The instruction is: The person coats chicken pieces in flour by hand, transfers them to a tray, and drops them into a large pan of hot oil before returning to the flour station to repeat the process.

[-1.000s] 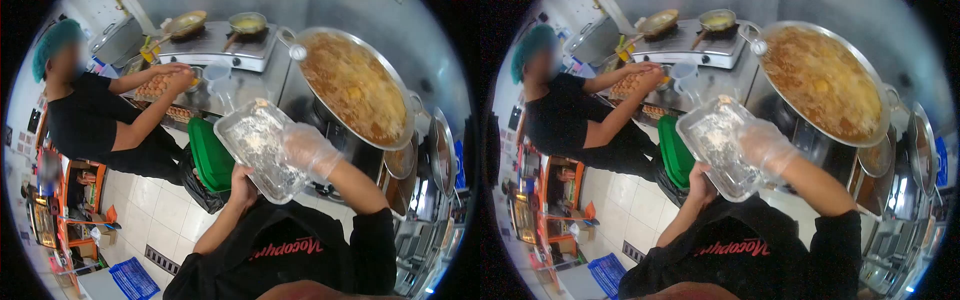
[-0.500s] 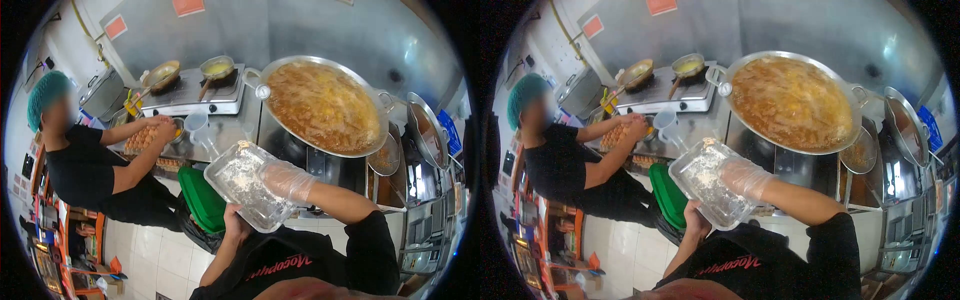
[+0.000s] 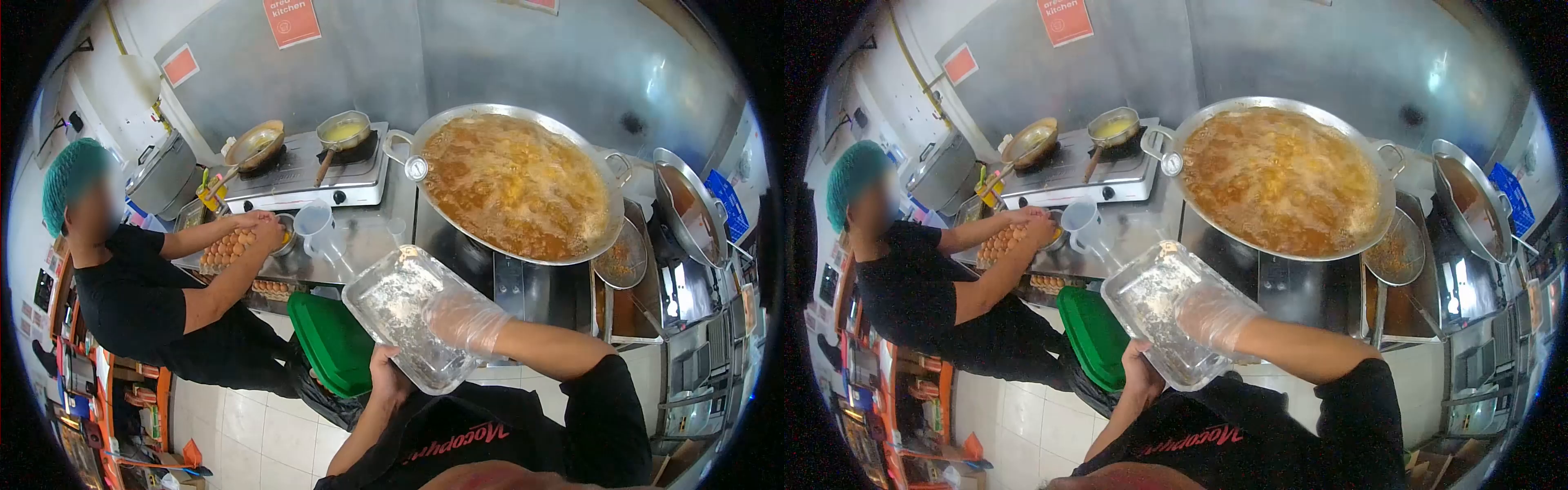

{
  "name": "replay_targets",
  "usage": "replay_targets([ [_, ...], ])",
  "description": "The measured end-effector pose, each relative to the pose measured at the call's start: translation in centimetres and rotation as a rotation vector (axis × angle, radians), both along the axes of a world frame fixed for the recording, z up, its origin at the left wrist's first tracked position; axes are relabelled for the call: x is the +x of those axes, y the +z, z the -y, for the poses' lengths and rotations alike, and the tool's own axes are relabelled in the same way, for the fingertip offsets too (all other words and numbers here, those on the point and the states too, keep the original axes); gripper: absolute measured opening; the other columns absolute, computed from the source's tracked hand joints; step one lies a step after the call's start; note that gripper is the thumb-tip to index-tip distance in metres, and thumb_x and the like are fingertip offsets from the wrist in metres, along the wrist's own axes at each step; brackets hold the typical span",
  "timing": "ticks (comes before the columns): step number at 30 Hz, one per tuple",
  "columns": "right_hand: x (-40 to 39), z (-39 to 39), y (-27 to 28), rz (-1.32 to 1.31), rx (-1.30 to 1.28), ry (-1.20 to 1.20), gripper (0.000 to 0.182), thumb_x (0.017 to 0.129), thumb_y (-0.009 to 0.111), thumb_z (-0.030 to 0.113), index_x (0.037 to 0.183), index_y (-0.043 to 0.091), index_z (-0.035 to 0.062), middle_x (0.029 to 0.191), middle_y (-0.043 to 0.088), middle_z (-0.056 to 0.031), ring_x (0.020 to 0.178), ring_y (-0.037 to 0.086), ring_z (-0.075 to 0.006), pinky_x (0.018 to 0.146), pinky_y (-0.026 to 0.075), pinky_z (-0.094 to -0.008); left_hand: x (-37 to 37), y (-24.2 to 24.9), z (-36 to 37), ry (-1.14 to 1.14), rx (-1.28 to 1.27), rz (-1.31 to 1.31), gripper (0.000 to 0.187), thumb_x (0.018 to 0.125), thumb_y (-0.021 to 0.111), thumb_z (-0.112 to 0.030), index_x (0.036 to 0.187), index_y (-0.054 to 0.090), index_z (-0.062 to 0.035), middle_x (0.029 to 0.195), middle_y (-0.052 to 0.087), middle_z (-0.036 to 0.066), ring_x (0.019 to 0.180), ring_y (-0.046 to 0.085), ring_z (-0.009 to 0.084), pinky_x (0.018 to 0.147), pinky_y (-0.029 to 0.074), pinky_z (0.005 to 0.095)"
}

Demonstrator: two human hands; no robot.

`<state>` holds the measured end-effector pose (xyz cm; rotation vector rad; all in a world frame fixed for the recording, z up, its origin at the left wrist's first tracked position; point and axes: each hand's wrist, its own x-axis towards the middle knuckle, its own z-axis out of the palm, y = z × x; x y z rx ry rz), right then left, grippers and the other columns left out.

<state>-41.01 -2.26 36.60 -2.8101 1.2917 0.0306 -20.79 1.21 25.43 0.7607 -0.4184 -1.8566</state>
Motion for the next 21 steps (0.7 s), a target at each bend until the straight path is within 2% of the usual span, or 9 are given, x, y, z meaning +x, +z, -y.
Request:
replay_targets([
  [3,-0.1,-0.2,-0.1,0.148,-0.033,0.009,0.018,0.088,0.06,0.007,0.095,0.073,-0.0032,0.097,0.073,-0.0244,0.095,0.073,-0.0381,0.091,0.055,-0.0462,0.0,0.8,-0.2,-0.022,0.042,0.029,0.072,0.078,0.057,-0.019,0.148,0.047,-0.0061,0.141,0.059,0.016,0.132,0.055,0.038,0.115,0.041,0.0576],
  [4,-0.1,0.0,0.4,0.15,-0.037,0.006,0.018,0.088,0.06,0.007,0.095,0.073,-0.0032,0.097,0.073,-0.0244,0.095,0.073,-0.0381,0.091,0.055,-0.0462,-0.1,1.2,-0.1,-0.023,0.055,0.039,0.072,0.078,0.057,-0.02,0.148,0.047,-0.0061,0.141,0.059,0.016,0.132,0.055,0.0379,0.115,0.041,0.0576],
  [6,0.2,-0.1,1.1,0.153,0.109,0.067,0.02,0.088,0.06,0.007,0.094,0.075,-0.004,0.098,0.073,-0.0252,0.097,0.073,-0.0389,0.091,0.054,-0.0474,-0.1,1.6,-0.1,-0.022,0.06,0.045,0.072,0.078,0.057,-0.021,0.148,0.047,-0.0061,0.141,0.059,0.016,0.132,0.055,0.038,0.115,0.041,0.0576],
  [10,-0.2,0.1,-0.6,0.169,0.074,0.059,0.021,0.087,0.06,0.008,0.094,0.077,-0.0033,0.099,0.073,-0.0251,0.097,0.073,-0.0394,0.087,0.055,-0.0485,-0.5,2.4,-0.6,-0.016,0.056,0.053,0.071,0.079,0.057,-0.022,0.148,0.048,-0.006,0.141,0.059,0.015,0.132,0.055,0.0384,0.116,0.04,0.0577],
  [12,-0.2,0.9,-3.5,0.056,-0.047,0.068,0.021,0.086,0.061,0.009,0.095,0.077,-0.002,0.097,0.074,-0.0244,0.094,0.074,-0.0394,0.083,0.057,-0.0493,-0.3,1.9,-0.5,-0.012,0.054,0.069,0.07,0.08,0.057,-0.022,0.147,0.048,-0.006,0.141,0.059,0.015,0.132,0.054,0.0384,0.116,0.041,0.0575],
  [16,0.2,1.4,-4.1,0.066,0.044,-0.009,0.019,0.086,0.062,0.008,0.093,0.077,-0.0014,0.093,0.075,-0.024,0.09,0.075,-0.039,0.083,0.056,-0.0498,0.2,1.1,-0.2,-0.036,0.055,0.059,0.069,0.08,0.056,-0.022,0.147,0.048,-0.0058,0.141,0.059,0.015,0.132,0.054,0.0383,0.115,0.041,0.0574],
  [18,0.3,1.7,-4.2,0.116,0.102,-0.003,0.02,0.087,0.062,0.008,0.095,0.075,-0.0041,0.091,0.074,-0.025,0.088,0.074,-0.0401,0.082,0.056,-0.0513,0.3,0.6,-0.1,-0.046,0.052,0.063,0.069,0.08,0.056,-0.022,0.147,0.048,-0.0058,0.141,0.059,0.015,0.132,0.055,0.0382,0.115,0.041,0.0575],
  [21,0.1,0.9,2.5,0.241,0.077,-0.006,0.021,0.089,0.062,0.008,0.1,0.071,-0.0063,0.088,0.072,-0.0252,0.088,0.073,-0.0418,0.082,0.055,-0.0527,0.4,0.8,-0.1,-0.062,0.052,0.06,0.07,0.08,0.056,-0.022,0.147,0.048,-0.0055,0.141,0.059,0.016,0.131,0.055,0.0384,0.115,0.041,0.0578],
])
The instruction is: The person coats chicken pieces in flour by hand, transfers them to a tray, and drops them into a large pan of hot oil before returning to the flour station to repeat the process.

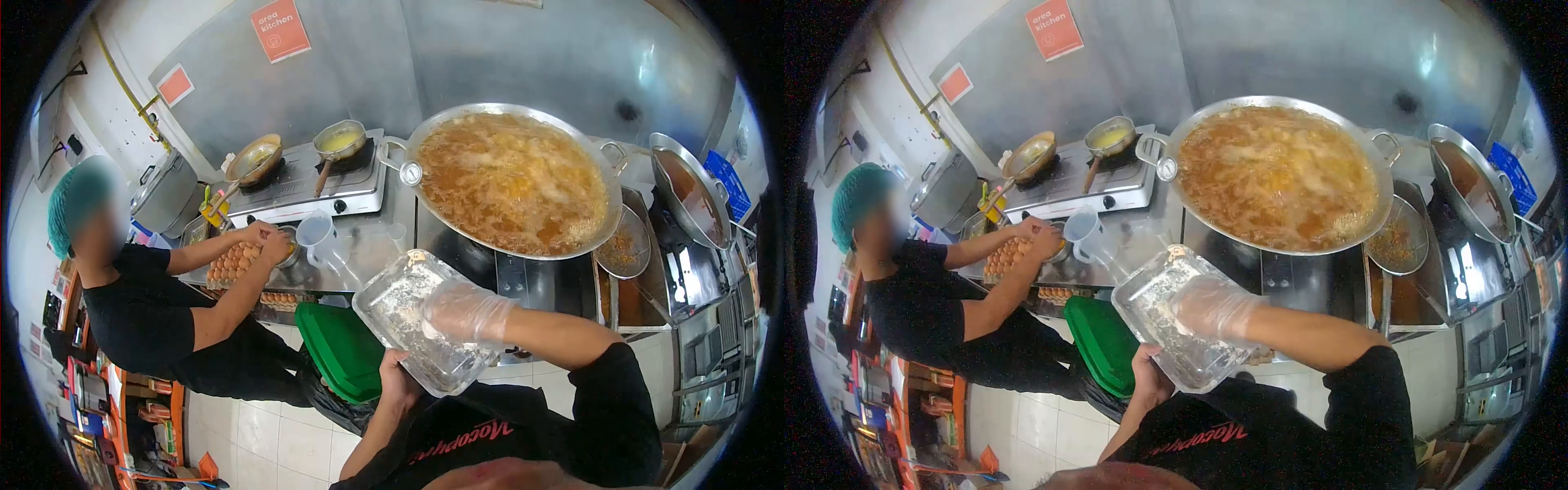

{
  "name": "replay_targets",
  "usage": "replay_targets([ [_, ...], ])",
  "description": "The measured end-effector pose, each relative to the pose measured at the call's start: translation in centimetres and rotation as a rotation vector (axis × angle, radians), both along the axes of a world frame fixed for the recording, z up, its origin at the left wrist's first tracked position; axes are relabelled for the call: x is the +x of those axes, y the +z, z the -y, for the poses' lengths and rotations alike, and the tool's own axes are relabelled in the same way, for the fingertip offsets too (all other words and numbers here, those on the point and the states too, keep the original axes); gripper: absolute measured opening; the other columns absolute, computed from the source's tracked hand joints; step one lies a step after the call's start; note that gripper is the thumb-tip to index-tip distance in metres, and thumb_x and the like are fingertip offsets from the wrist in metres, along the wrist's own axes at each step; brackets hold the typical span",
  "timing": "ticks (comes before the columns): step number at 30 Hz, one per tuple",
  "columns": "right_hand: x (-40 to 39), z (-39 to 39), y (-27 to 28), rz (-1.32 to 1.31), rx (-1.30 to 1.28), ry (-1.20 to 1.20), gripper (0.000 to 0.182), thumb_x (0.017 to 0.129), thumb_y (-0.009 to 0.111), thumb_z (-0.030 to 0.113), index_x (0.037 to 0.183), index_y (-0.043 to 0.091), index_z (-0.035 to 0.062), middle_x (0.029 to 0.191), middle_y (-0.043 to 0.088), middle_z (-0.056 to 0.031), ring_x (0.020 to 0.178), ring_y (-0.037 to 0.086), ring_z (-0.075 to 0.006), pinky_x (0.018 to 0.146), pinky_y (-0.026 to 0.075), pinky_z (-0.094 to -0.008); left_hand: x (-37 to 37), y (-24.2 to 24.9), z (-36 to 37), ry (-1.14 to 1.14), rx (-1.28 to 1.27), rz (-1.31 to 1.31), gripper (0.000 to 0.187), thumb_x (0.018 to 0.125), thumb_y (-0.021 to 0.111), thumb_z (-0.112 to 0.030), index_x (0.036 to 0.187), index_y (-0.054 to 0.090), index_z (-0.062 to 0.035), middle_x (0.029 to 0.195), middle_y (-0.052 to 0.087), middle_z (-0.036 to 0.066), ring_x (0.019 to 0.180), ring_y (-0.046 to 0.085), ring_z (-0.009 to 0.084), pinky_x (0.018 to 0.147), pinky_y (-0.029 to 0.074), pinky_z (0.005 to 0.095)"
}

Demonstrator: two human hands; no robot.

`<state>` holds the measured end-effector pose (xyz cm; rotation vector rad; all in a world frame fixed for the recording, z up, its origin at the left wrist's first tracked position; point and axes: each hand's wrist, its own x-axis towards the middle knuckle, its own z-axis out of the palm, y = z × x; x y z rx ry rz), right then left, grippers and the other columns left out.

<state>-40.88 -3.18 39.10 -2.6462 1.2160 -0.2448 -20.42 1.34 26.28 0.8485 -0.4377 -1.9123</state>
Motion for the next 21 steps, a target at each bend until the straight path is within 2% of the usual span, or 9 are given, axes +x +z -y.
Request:
replay_targets([
  [3,0.1,-0.1,2.0,-0.042,-0.025,-0.042,0.024,0.087,0.062,0.006,0.107,0.071,-0.0029,0.098,0.072,-0.0262,0.098,0.072,-0.041,0.087,0.056,-0.0482,-0.5,1.6,-0.3,-0.022,0.016,0.012,0.073,0.077,0.058,-0.026,0.146,0.05,-0.0055,0.139,0.061,0.016,0.129,0.057,0.0395,0.114,0.042,0.0585],
  [6,0.0,0.4,1.1,0.078,0.026,0.005,0.023,0.086,0.063,0.006,0.105,0.071,-0.0029,0.096,0.072,-0.0262,0.096,0.072,-0.0406,0.086,0.056,-0.0484,-0.6,1.3,-0.5,-0.026,0.02,0.037,0.076,0.074,0.06,-0.03,0.145,0.052,-0.0054,0.137,0.062,0.017,0.127,0.058,0.0406,0.112,0.043,0.0589],
  [10,-0.8,1.8,1.4,-0.011,-0.075,0.086,0.024,0.085,0.069,0.012,0.104,0.071,-0.0016,0.094,0.072,-0.024,0.094,0.072,-0.0394,0.085,0.056,-0.0472,-0.6,1.9,-0.5,-0.033,-0.002,-0.008,0.074,0.079,0.057,-0.026,0.148,0.047,-0.0028,0.142,0.059,0.018,0.13,0.057,0.041,0.115,0.041,0.0586],
  [13,-2.5,3.4,4.7,0.077,-0.203,0.203,0.033,0.081,0.081,0.026,0.102,0.069,0.0032,0.09,0.071,-0.0187,0.092,0.073,-0.0353,0.084,0.058,-0.0453,-0.6,1.8,-0.4,-0.026,-0.004,-0.042,0.074,0.078,0.058,-0.023,0.149,0.046,-0.0036,0.142,0.058,0.017,0.131,0.055,0.0406,0.116,0.04,0.0586],
  [15,-4.0,4.9,7.8,0.226,-0.213,0.146,0.025,0.082,0.081,0.022,0.1,0.072,0.0071,0.092,0.072,-0.0132,0.09,0.073,-0.0315,0.085,0.059,-0.0438,-0.6,1.2,-0.4,0.0,-0.024,-0.048,0.074,0.078,0.058,-0.022,0.149,0.045,-0.0043,0.143,0.058,0.016,0.132,0.054,0.0403,0.117,0.04,0.0582],
  [16,-4.5,4.2,9.9,0.505,0.006,0.043,0.024,0.085,0.08,0.022,0.102,0.074,0.0067,0.095,0.075,-0.0114,0.09,0.075,-0.0261,0.087,0.06,-0.0387,-0.6,0.8,-0.3,0.026,-0.049,-0.048,0.075,0.078,0.059,-0.02,0.15,0.045,-0.0051,0.143,0.057,0.016,0.133,0.053,0.0399,0.117,0.039,0.0579],
  [17,-5.4,4.8,12.3,0.968,0.655,-0.189,0.02,0.087,0.08,0.018,0.102,0.075,0.0068,0.097,0.076,-0.0084,0.091,0.076,-0.0194,0.086,0.061,-0.0366,-0.5,0.4,-0.2,0.034,-0.061,-0.063,0.075,0.078,0.06,-0.02,0.15,0.044,-0.0064,0.143,0.056,0.016,0.134,0.052,0.0395,0.117,0.039,0.0586],
  [19,-7.0,6.0,15.9,0.7,0.279,-0.169,0.017,0.098,0.07,0.012,0.109,0.068,-0.0005,0.102,0.072,-0.0144,0.093,0.072,-0.022,0.089,0.063,-0.0382,-0.6,-0.1,-0.3,0.052,-0.051,-0.036,0.078,0.076,0.062,-0.025,0.15,0.045,-0.0053,0.143,0.057,0.017,0.132,0.053,0.0403,0.115,0.04,0.0586],
  [21,-9.3,9.3,17.1,0.73,0.251,-0.235,0.022,0.098,0.071,0.018,0.11,0.068,-0.0008,0.099,0.073,-0.015,0.087,0.073,-0.0224,0.086,0.064,-0.0367,-0.5,-0.3,-0.3,0.068,-0.042,-0.005,0.081,0.075,0.064,-0.03,0.15,0.046,-0.0042,0.142,0.058,0.018,0.131,0.055,0.041,0.114,0.042,0.0585],
])
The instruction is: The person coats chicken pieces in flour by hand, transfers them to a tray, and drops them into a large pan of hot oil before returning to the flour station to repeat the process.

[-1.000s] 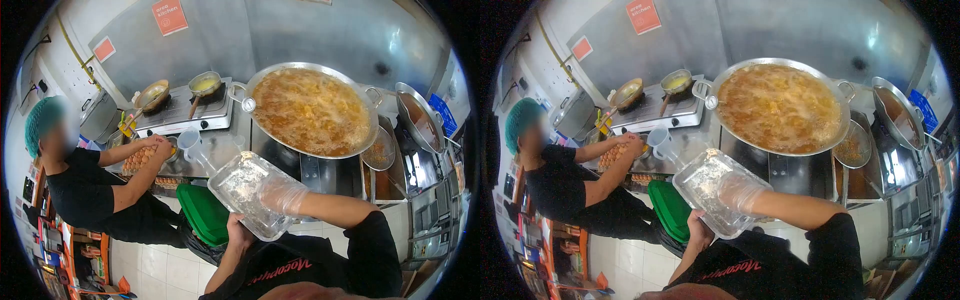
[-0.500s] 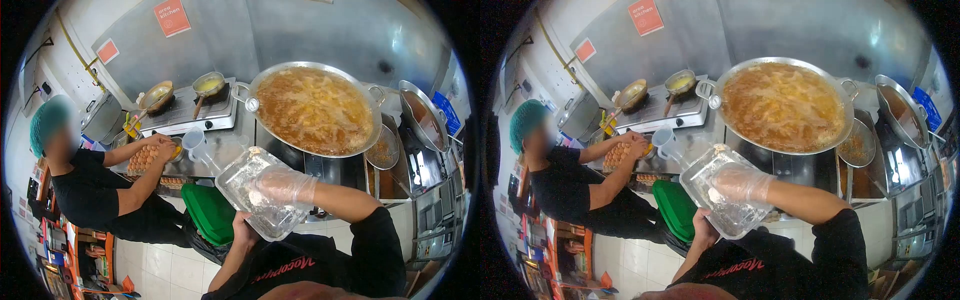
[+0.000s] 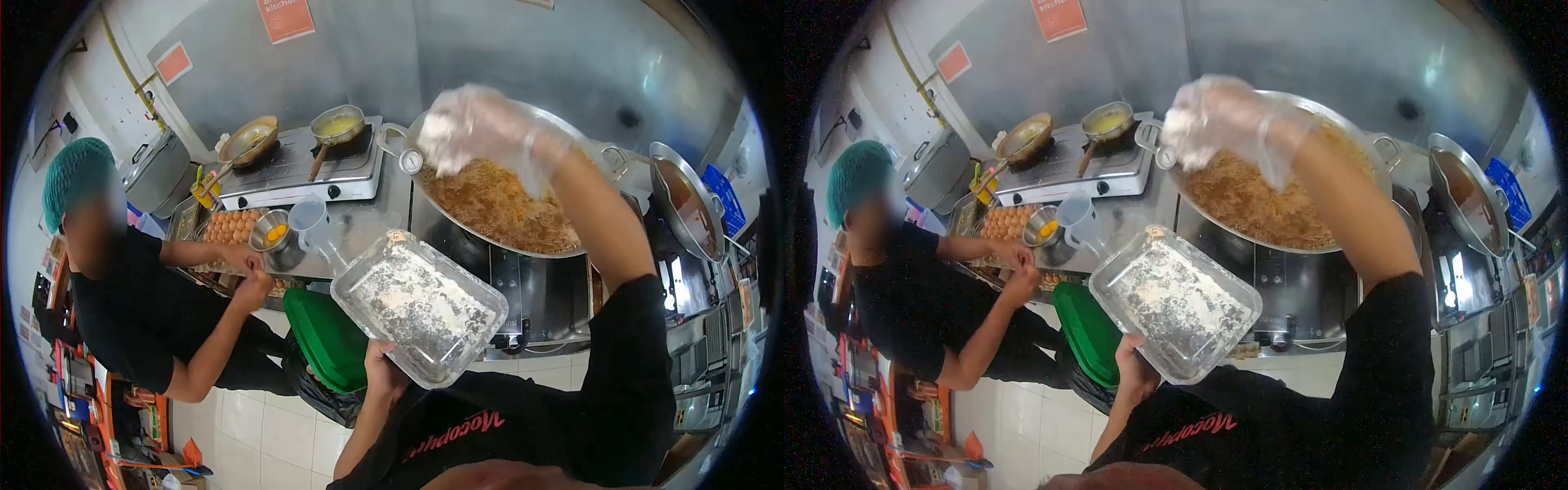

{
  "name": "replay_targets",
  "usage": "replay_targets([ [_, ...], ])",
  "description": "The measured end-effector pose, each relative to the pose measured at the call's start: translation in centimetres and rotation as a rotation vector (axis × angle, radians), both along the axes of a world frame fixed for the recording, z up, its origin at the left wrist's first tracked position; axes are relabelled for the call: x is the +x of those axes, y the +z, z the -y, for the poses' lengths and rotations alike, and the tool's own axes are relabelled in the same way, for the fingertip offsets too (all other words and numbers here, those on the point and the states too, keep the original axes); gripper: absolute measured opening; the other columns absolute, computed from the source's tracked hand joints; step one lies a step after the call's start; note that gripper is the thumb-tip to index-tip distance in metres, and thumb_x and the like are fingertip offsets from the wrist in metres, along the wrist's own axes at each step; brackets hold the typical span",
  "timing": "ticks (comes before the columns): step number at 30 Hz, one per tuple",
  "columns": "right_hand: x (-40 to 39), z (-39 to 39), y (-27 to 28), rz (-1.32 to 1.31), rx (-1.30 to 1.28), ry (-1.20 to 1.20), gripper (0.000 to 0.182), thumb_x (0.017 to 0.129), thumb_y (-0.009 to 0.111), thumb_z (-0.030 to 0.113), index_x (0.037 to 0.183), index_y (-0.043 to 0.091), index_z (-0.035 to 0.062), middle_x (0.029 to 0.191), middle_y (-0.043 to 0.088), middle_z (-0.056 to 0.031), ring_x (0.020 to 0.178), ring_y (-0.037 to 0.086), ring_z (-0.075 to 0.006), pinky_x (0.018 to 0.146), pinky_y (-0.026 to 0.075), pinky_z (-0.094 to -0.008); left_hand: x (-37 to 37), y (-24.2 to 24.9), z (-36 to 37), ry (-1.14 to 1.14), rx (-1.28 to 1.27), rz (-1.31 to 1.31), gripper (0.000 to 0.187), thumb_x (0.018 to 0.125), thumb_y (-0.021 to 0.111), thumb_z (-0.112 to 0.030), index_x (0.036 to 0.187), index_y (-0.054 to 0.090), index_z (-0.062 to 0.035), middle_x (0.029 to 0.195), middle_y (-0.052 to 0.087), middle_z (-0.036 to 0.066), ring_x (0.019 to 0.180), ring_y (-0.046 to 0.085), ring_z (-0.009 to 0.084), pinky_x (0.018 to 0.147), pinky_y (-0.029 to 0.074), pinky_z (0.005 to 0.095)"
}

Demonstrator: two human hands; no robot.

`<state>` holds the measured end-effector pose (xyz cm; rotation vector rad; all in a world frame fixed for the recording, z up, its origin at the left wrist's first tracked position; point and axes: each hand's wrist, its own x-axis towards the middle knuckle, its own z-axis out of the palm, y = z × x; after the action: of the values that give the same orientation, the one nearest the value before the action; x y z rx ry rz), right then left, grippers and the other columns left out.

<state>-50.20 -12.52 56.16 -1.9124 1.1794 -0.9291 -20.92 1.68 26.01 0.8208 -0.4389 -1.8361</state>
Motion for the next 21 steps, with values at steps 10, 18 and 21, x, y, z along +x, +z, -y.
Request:
replay_targets([
  [10,-8.8,14.3,-8.0,-1.024,-0.247,-0.39,0.037,0.088,0.076,0.007,0.124,0.068,0.002,0.103,0.074,-0.0138,0.095,0.073,-0.0263,0.086,0.06,-0.0368,-0.1,-0.7,-0.1,0.083,-0.043,0.037,0.08,0.077,0.066,-0.029,0.15,0.045,-0.0059,0.144,0.057,0.016,0.134,0.053,0.0402,0.117,0.038,0.0591],
  [18,-7.0,6.3,-0.8,-0.358,-0.311,-0.444,0.04,0.096,0.066,0.01,0.136,0.065,0.0099,0.139,0.063,-0.0137,0.127,0.062,-0.0304,0.111,0.051,-0.0394,-0.9,2.3,-1.1,0.078,-0.013,0.03,0.077,0.079,0.064,-0.029,0.15,0.045,-0.0046,0.142,0.058,0.017,0.132,0.054,0.0392,0.116,0.039,0.058],
  [21,-1.4,-2.6,-0.8,-0.002,-0.281,-0.292,0.04,0.097,0.067,0.01,0.136,0.066,0.0087,0.137,0.064,-0.0142,0.126,0.062,-0.0288,0.115,0.047,-0.0392,-1.1,2.4,-1.4,0.042,0.023,0.033,0.078,0.079,0.066,-0.03,0.15,0.045,-0.0046,0.141,0.059,0.017,0.132,0.054,0.0389,0.115,0.04,0.0579],
])
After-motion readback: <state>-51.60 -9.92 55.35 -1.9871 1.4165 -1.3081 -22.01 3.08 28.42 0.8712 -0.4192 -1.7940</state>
